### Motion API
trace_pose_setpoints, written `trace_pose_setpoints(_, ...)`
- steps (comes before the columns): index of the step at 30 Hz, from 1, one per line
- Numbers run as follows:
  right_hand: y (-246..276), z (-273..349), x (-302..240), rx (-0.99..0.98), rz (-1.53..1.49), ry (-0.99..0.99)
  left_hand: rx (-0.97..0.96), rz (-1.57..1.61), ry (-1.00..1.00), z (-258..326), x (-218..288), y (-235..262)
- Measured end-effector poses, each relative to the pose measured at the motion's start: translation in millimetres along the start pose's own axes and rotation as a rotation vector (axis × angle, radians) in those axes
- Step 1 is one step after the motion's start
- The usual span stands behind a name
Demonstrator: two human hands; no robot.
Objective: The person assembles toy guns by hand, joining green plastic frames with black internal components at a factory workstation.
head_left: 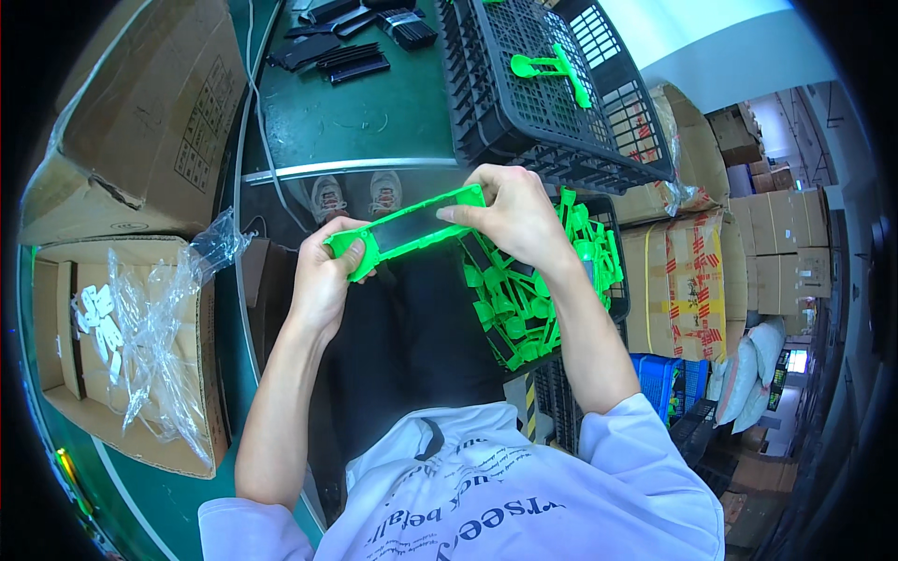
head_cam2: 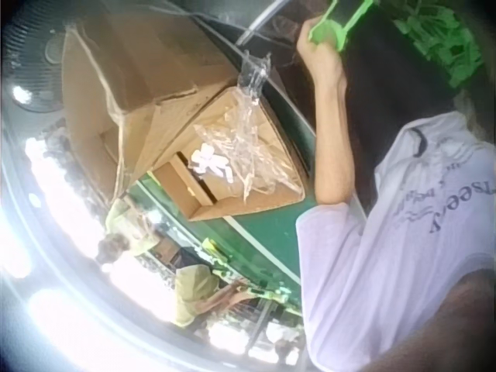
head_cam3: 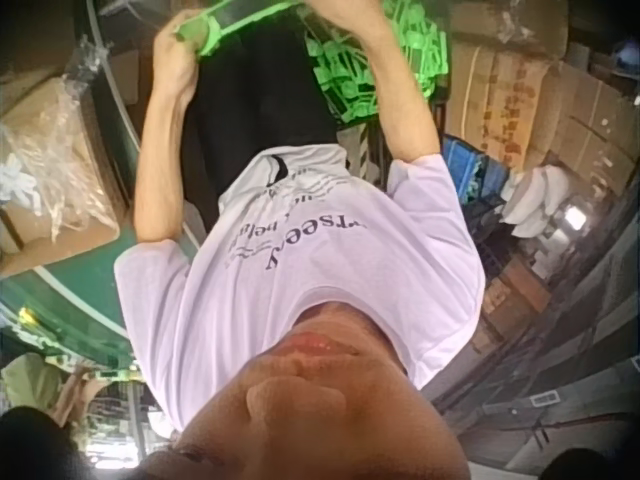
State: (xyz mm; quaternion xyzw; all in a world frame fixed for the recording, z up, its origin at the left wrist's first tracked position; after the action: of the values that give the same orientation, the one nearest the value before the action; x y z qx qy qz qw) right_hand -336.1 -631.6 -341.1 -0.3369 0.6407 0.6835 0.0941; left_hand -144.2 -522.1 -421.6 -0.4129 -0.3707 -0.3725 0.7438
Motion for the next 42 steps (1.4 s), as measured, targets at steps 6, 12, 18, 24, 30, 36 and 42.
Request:
trace_pose_setpoints(6, 5.5, -2.8, -1.8, -0.115, -0.032, -0.096, -0.027, -0.107, 0.037, 3.0, 3.7, -4.1)
trace_pose_setpoints(12, -0.7, 0.0, -0.5, -0.09, -0.022, -0.029, 0.132, -0.206, 0.005, 5.0, 1.2, -5.7)
trace_pose_setpoints(18, -3.9, 15.7, -16.6, -0.101, -0.033, 0.084, 0.15, -0.169, 0.002, 6.2, 2.7, -3.7)
trace_pose_setpoints(24, 2.7, 31.8, -11.2, -0.202, -0.249, 0.288, 0.054, -0.008, 0.085, 6.0, -0.2, -6.5)
trace_pose_setpoints(30, 51.4, 67.1, 28.9, -0.176, 0.177, 0.127, -0.242, -0.323, 0.099, 10.6, -10.3, -8.2)
trace_pose_setpoints(36, 150.0, 62.8, 92.2, -0.111, 0.351, -0.098, -0.267, -0.497, 0.065, 7.6, -20.7, -18.5)
trace_pose_setpoints(42, 161.3, -151.7, 115.8, 0.273, 0.484, 0.32, -0.181, -0.353, 0.111, 8.8, -20.7, -16.7)
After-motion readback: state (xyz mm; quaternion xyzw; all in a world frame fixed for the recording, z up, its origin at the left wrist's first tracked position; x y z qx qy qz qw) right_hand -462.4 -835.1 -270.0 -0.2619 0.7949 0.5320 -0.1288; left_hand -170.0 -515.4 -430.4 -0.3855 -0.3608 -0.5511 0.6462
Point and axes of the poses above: each hand's wrist, its own z-axis away from the middle knuckle, its own y-axis out of the back of the hand, x = y × z, the point moved 2 cm from there along -z, towards the middle knuckle, and after that the axes turned 10 degrees about x, right-handed, at the moved point
